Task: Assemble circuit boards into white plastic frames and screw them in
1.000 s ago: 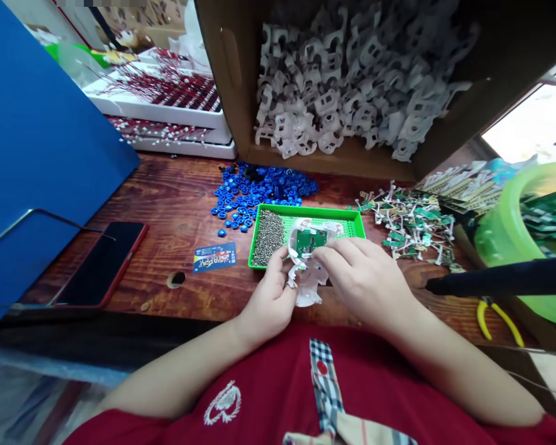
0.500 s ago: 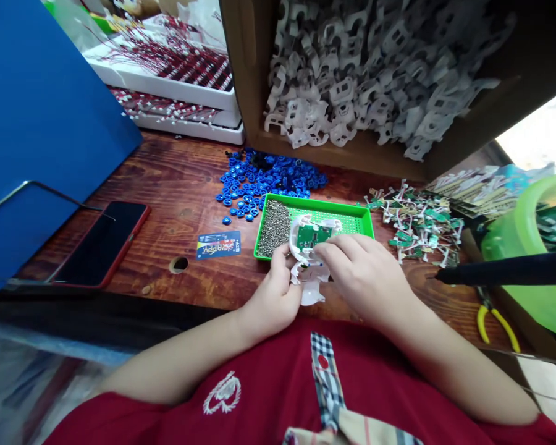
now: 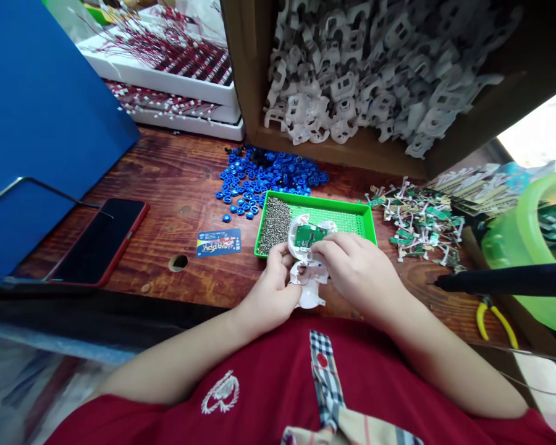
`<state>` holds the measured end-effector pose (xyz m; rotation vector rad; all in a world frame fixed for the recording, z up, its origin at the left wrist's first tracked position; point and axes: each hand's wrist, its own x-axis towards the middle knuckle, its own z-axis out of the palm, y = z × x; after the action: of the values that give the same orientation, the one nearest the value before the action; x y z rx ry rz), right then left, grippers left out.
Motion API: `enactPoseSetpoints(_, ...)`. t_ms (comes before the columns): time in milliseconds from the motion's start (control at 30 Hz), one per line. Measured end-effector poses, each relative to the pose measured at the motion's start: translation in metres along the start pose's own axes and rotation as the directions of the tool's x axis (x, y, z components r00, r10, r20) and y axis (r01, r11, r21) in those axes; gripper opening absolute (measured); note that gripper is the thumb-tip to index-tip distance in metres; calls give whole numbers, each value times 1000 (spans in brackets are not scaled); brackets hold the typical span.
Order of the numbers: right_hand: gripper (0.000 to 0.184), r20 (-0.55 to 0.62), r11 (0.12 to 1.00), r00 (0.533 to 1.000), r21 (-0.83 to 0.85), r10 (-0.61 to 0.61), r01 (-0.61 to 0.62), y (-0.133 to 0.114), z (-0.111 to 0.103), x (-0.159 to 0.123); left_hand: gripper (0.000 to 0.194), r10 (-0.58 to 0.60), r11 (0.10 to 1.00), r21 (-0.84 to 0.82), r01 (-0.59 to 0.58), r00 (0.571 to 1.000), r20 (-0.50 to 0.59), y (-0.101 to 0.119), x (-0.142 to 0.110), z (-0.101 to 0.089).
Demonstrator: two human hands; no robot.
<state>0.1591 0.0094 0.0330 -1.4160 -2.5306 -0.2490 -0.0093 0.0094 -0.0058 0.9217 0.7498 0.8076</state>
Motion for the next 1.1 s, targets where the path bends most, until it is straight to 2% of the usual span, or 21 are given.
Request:
enactPoseSetpoints(100,12,28,1000,999,23,-21,20,-2,3,0,57,-51,983,-174,60,997,53,6,4,-1)
enactPoseSetpoints(233,13,86,999,996,32,-38,35,-7,7,-2,26,-96,952,-291,96,995,13,11,12,0)
enactPoseSetpoints(333,14,97,999,995,40,-28,24,-8,6,-4,24,-81,960,-272,69,996,-31,10,15,0)
enactPoseSetpoints(533,9,168,998,984,5,-63,63,-2,-8,-3,31,-124,968,-215,132,991,50,5,12,-7)
enactPoseSetpoints(633,12,192,998,979,25,-65,62,1,-13,-2,34,-137,973,-175,149,988,76,6,13,-10)
enactPoseSetpoints(800,10,150,997,986,-3,-72,74,1,-11,-2,35,-61,996,-54,65,995,76,7,14,-10)
enactPoseSetpoints(900,7,142,997,987,-12,-73,75,-2,-8,-2,35,-58,998,-17,60,996,74,7,13,-10)
enactPoseSetpoints(1100,9,199,999,979,23,31,-37,-4,0,-3,35,-101,991,87,103,994,-31,6,13,-11)
